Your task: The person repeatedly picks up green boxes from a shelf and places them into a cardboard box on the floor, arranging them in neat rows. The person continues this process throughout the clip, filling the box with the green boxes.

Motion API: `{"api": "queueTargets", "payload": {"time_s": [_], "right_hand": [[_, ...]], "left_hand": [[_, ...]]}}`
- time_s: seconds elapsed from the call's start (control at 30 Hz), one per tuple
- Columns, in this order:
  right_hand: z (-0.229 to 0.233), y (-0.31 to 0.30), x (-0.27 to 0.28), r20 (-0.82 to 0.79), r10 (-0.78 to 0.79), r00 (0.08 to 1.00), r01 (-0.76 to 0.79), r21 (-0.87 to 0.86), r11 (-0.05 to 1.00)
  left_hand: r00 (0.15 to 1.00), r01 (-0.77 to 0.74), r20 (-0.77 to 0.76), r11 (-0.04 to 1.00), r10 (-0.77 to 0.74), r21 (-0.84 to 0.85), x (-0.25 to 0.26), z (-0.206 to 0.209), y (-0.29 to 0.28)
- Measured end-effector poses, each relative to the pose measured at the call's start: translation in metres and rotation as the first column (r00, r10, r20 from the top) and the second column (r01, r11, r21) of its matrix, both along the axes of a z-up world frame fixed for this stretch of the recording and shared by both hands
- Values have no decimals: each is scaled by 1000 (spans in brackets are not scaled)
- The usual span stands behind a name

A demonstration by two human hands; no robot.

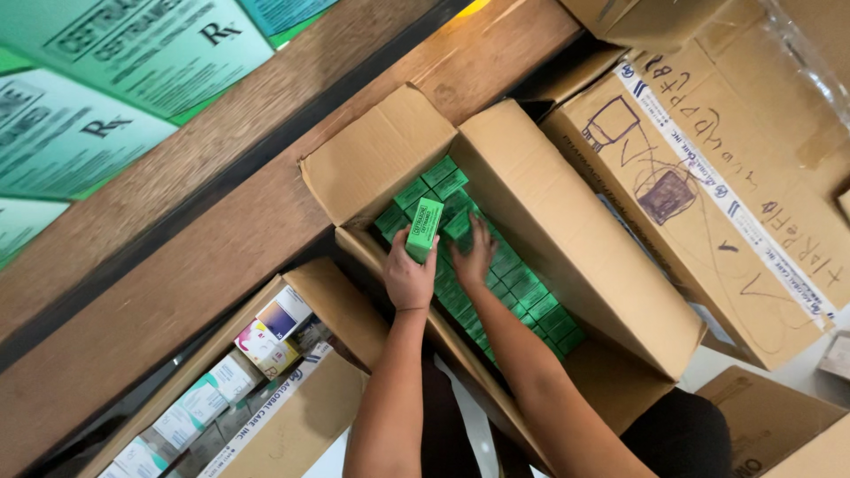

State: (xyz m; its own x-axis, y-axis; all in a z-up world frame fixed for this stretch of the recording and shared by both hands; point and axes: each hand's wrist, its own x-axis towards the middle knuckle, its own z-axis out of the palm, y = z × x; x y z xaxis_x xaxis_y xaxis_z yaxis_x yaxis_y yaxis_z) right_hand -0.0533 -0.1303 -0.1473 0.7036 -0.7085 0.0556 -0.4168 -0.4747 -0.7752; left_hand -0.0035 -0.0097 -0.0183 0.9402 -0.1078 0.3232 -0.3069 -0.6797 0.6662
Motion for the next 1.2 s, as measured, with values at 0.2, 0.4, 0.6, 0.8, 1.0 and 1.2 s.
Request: {"api": "queueTargets", "payload": {"time_s": [0.2,0.4,0.6,0.8,1.0,1.2], "right_hand": [[-37,-15,48,112,-70,991,52,155,987],[-51,-16,63,97,-149,984,130,181,975],[23,7,32,464,-113,879,-144,483,864],[119,9,7,491,218,843,-453,433,779],[94,-2,10,407,-72,910,-243,668,703],[-2,12,2,108,114,988,-143,322,936]], "left_hand": [[1000,7,-5,998,-6,70,2,4,-3],[1000,-1,-2,995,1,95,3,1,-6],[999,42,25,992,-45,117,2,-10,1],[983,157,-110,982,-145,102,2,-9,8],[973,229,-61,960,-222,162,7,14,3],[991,133,4,983,-134,123,7,15,0]]}}
